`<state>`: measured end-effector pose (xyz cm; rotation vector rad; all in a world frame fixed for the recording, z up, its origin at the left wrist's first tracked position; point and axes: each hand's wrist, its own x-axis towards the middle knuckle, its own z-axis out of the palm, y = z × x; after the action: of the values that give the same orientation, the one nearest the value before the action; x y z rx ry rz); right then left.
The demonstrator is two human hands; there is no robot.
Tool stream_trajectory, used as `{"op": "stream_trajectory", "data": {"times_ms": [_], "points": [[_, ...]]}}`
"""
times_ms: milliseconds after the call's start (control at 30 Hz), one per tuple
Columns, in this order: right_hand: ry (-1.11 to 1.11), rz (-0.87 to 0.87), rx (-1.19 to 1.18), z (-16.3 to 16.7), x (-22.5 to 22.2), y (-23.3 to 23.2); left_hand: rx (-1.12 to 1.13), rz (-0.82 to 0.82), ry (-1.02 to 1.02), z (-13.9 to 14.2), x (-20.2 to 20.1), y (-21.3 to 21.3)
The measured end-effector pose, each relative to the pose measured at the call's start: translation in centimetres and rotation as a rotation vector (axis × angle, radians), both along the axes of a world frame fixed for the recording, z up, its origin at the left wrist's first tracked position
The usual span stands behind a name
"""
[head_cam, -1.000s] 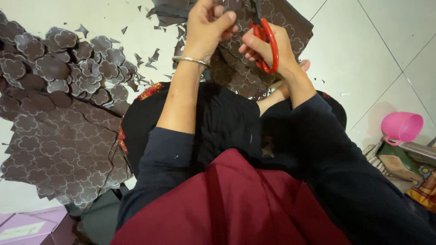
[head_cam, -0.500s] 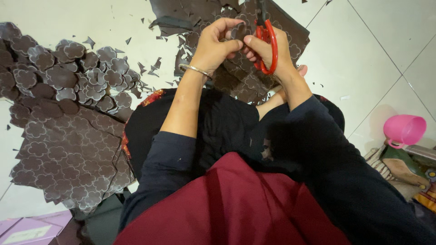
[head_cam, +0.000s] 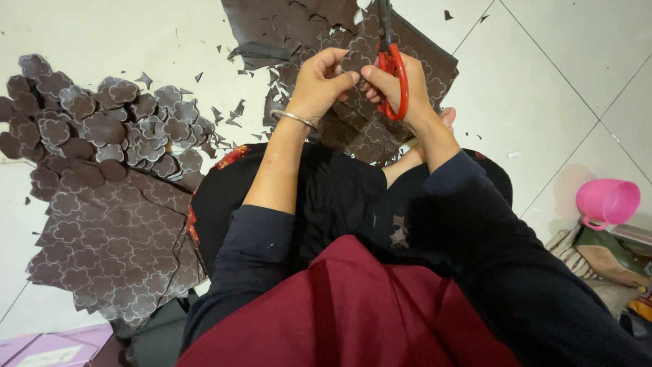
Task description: The person cuts flower-shaped pieces from a brown patterned fabric using red-handled scissors. The person holds the fabric with one hand and cuts along the outlines with the other, producing multiple cutouts that accumulate on the floor.
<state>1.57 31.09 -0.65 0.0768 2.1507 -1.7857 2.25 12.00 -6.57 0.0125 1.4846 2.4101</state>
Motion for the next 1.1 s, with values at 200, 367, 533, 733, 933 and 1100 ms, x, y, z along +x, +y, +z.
{"op": "stream_trajectory", "data": {"times_ms": [200,367,533,733,933,1100], "points": [[-0.005,-0.010,-0.021,0.2,-0.3,-0.1,-0.023,0.007,-0.017,0.7,-0.1,-0.1],[0.001,-0.006,0.028,0.5,-0.2,-0.3,-0.071,0.015,-0.026,1.4,0.0,-0.3],[0.017,0.015,0.031,0.9,-0.3,-0.2,-0.054,0.023,-0.002,1.4,0.0,-0.3],[0.020,0.010,0.028,1.2,-0.1,-0.4,-0.065,0.036,0.012,1.3,0.0,-0.3],[0.016,0.008,0.031,1.3,-0.2,-0.5,-0.053,0.033,-0.012,1.4,0.0,-0.3],[0.001,-0.008,0.035,0.7,-0.6,-0.4,-0.030,0.039,-0.005,1.1,-0.5,-0.2]]}}
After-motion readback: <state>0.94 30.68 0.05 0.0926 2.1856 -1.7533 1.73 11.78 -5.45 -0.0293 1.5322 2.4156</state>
